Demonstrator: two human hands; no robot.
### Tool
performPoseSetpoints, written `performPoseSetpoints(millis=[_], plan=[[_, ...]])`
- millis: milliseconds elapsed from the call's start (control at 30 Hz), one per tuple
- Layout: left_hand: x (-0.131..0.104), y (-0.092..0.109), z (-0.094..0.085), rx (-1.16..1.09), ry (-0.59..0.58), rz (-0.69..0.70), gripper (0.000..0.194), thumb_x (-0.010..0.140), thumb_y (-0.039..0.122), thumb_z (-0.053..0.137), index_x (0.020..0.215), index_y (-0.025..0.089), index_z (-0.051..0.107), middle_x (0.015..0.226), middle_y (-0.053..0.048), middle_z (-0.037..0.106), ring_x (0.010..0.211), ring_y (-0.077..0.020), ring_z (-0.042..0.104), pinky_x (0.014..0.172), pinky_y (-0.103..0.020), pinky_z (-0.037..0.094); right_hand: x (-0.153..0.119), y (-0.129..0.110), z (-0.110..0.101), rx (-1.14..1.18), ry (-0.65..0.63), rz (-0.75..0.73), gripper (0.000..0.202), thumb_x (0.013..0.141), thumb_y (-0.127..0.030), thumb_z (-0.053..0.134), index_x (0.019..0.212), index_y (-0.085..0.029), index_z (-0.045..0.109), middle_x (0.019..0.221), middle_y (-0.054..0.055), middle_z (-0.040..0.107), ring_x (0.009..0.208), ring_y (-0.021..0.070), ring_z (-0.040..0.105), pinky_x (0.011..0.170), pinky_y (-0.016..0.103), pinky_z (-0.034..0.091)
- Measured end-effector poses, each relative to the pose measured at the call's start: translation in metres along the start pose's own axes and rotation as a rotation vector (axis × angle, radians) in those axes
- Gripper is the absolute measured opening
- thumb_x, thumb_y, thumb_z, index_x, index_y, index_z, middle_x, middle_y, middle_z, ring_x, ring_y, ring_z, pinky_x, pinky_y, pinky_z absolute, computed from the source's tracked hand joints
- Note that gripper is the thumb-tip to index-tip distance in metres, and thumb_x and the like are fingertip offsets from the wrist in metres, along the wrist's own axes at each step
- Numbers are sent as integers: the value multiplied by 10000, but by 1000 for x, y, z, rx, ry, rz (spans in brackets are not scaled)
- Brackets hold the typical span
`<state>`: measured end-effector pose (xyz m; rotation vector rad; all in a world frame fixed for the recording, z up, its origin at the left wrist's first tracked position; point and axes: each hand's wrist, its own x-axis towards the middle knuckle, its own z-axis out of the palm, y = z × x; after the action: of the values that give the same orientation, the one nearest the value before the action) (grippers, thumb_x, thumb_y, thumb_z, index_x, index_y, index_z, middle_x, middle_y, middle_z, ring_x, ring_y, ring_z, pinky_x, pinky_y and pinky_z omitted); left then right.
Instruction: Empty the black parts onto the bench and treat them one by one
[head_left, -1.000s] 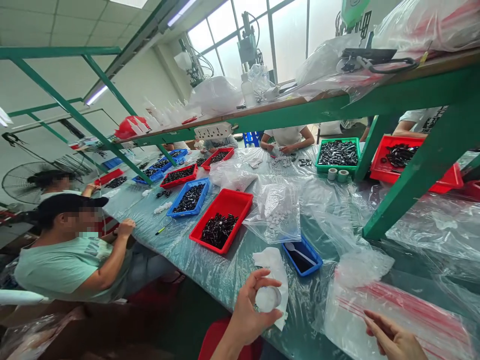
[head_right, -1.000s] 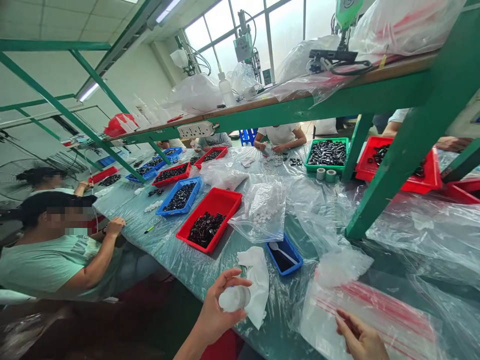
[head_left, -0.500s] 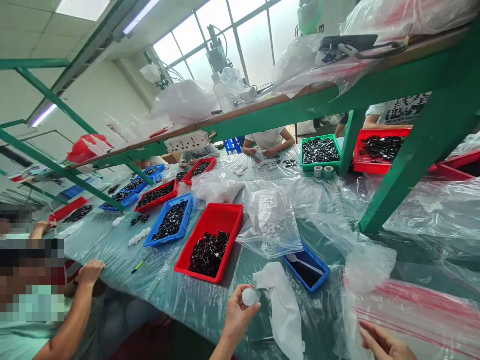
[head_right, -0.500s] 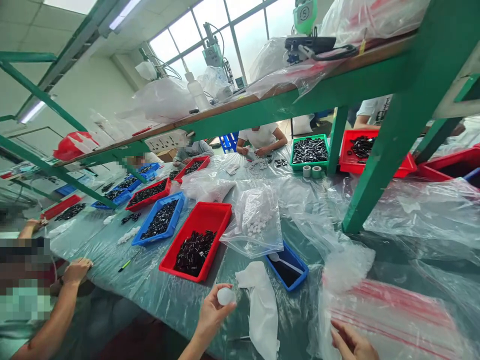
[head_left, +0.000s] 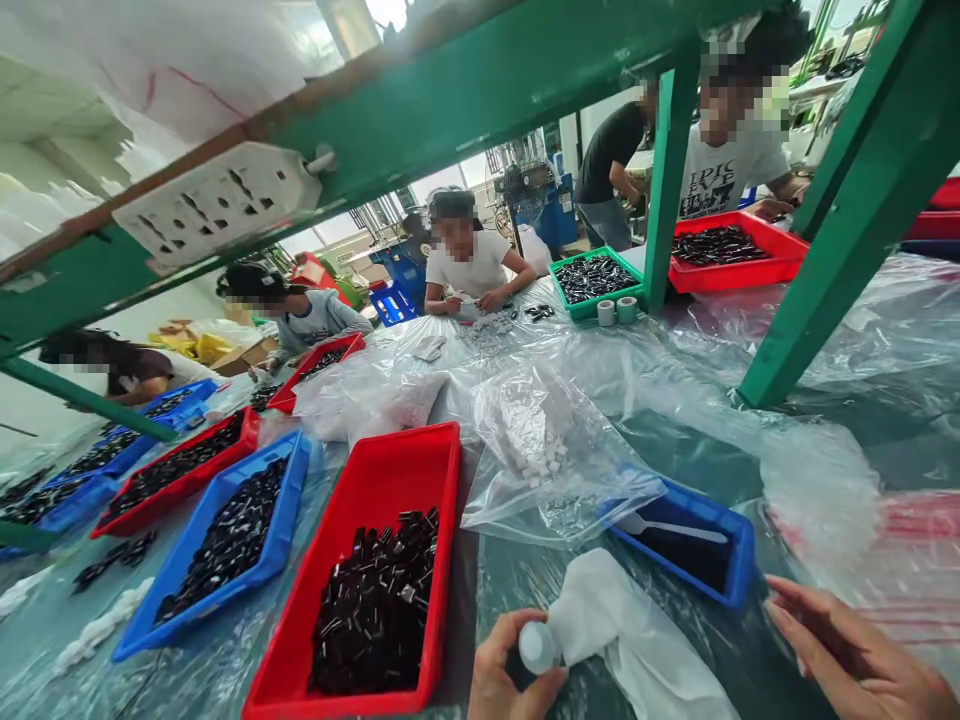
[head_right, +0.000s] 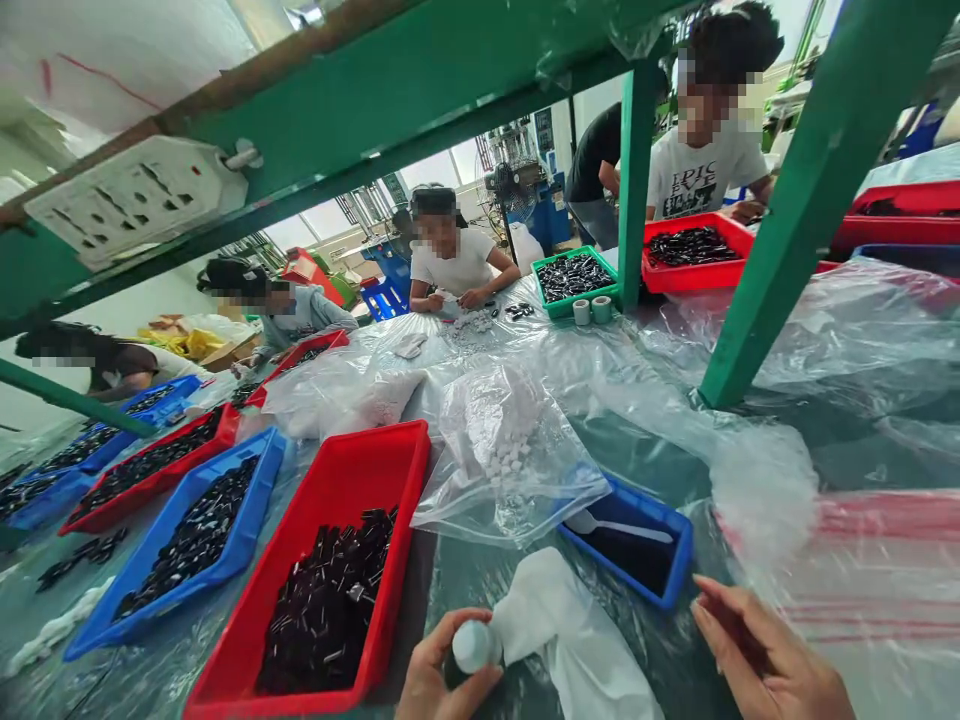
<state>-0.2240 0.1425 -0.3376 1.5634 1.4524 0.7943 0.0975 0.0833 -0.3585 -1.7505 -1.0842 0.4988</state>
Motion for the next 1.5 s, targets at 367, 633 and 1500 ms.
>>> performPoseSetpoints(millis=[367,633,1500], plan=[[9,0,12,-31,-96,158,223,636,286,731,788,150,642,718,0,658,692,-177,589,663,-271,456,35,5,14,-459,-285,-697,144,839,-176,496,944,-155,593,1039,114,558,857,219,614,786,378,523],[-6,1,8,68,-47,257,342,686,199,750,990,126,612,928,-54,671,835,-201,631,767,-381,513,0,-28,-14,-564,-181,-691,54,870,-174,557,899,-135,581,944,36,590,805,152,577,754,341,492],[7,76,154,616,-276,513,205,893,290,544,1013,136,605,1072,-81,626,1019,-236,580,887,-460,463,-82,-24,-111,-604,202,-789,241,910,-356,513,864,-147,624,903,66,615,786,153,603,621,227,472]])
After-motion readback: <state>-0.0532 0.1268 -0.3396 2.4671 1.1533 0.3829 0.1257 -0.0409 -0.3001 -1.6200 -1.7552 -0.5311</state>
